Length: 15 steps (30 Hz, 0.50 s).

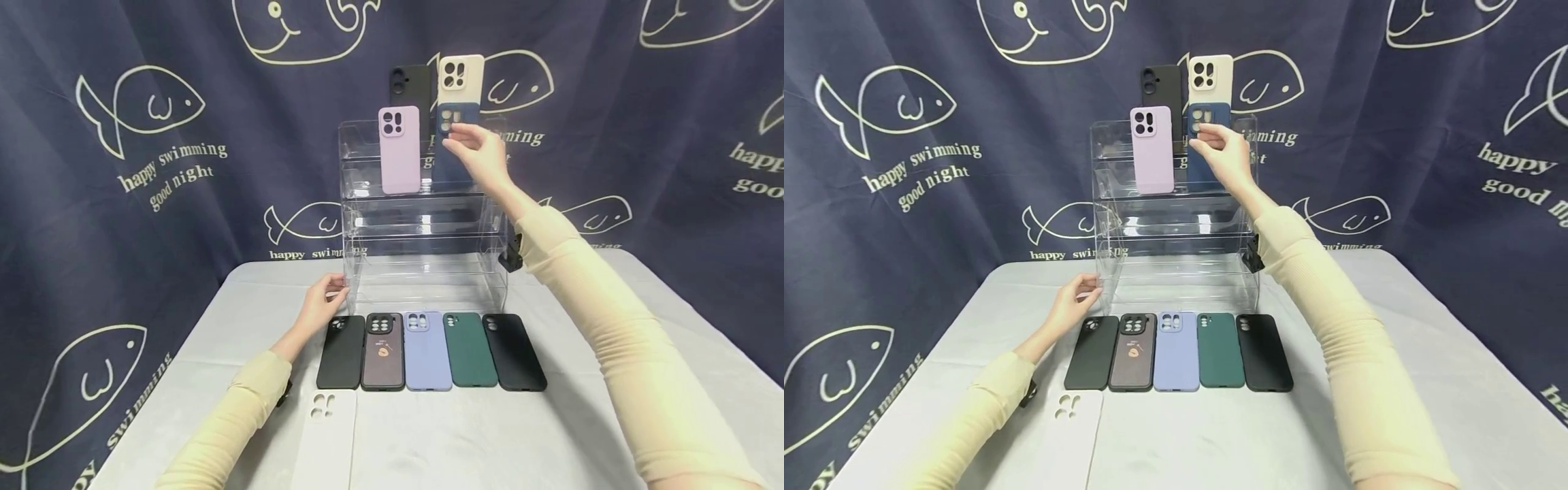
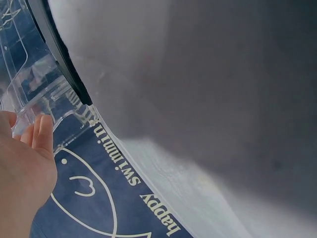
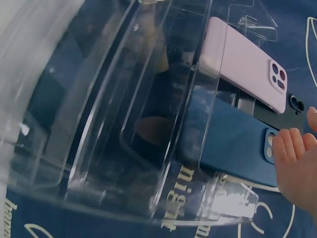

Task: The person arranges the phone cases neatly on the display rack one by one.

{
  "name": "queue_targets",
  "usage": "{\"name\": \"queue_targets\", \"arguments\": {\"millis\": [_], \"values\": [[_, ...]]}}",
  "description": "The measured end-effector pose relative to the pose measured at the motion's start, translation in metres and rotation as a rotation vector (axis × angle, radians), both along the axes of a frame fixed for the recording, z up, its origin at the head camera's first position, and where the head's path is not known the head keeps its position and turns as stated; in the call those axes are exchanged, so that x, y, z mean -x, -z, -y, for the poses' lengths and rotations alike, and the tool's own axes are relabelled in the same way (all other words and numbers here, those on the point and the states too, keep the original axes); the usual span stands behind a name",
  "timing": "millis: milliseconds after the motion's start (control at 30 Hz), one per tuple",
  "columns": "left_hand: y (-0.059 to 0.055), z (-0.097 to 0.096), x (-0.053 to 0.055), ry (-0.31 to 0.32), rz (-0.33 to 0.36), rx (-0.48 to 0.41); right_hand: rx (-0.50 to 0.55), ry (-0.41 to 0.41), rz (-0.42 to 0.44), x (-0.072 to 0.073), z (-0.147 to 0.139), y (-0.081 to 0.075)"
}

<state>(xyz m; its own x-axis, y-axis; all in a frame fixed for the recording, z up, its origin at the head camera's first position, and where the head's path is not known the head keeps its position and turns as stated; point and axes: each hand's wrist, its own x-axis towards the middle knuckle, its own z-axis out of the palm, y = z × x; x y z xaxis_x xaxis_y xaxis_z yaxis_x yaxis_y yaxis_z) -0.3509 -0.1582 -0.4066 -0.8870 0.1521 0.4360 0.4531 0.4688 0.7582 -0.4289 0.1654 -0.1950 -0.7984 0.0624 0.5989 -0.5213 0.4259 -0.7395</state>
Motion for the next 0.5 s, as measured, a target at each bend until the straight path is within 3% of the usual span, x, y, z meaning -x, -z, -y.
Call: {"name": "queue_targets", "arguments": {"millis": [233, 500], "values": [[0.001, -0.001, 0.0, 0.001, -0.014, 0.016, -0.083, 0.009, 0.004, -0.023, -0.023, 0.014], [0.003, -0.001, 0.0, -0.006, -0.019, 0.004, -0.11, -0.016, 0.037, -0.041, -0.044, 0.033]]}}
